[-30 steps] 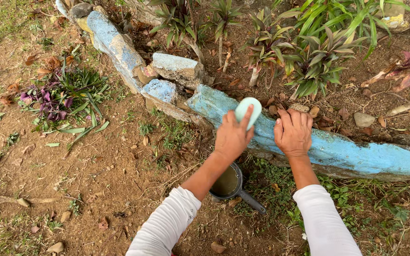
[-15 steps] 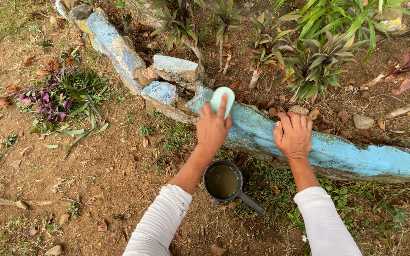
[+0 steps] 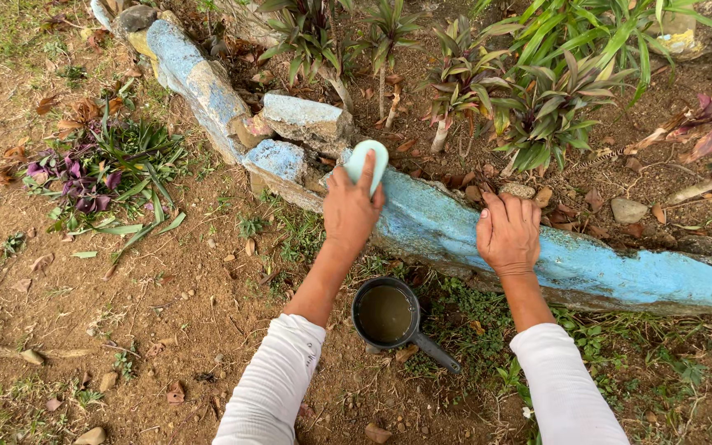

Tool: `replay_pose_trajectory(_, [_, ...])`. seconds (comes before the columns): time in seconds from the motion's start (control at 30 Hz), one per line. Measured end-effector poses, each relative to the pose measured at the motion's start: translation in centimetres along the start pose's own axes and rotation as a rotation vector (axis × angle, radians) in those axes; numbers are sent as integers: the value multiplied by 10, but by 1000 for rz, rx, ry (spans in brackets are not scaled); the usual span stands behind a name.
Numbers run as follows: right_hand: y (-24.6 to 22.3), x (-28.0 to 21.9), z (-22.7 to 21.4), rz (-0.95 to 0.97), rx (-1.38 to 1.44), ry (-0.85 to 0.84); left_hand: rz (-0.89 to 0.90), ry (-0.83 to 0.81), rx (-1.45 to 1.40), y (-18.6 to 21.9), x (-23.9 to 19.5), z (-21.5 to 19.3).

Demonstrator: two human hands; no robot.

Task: The person scrubs a low, light-blue painted stone wall using a brush and water from a black pan. They repeatedly dip the brush into the water and scrub the wall surface, occasionally switching to a sponge.

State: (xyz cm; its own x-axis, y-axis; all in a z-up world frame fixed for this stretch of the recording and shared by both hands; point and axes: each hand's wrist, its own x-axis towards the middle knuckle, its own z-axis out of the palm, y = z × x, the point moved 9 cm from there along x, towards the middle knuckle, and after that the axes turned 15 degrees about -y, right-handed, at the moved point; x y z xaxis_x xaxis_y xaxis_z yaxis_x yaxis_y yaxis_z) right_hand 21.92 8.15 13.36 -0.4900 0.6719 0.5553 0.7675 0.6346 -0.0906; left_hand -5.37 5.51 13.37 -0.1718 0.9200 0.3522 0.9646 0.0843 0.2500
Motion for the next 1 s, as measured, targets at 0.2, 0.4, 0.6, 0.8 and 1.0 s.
replay_pose_trajectory(0.2, [0, 0, -1, 11, 15, -9, 114, -91, -71, 64, -23, 15])
replay_pose_trajectory(0.4, [8, -3, -5, 88, 140, 7, 329, -154, -137, 144, -62, 28])
replay_pose_trajectory(0.6, [17, -1, -11, 137, 323, 73, 64, -77, 20, 37, -2, 12])
replay_pose_trajectory(0.8, [25, 1, -15, 216, 475, 98, -80, -150, 66, 15, 6, 6])
replay_pose_trajectory(1.0, [34, 3, -11, 267, 576, 93, 198, -153, -24, 112, -35, 32])
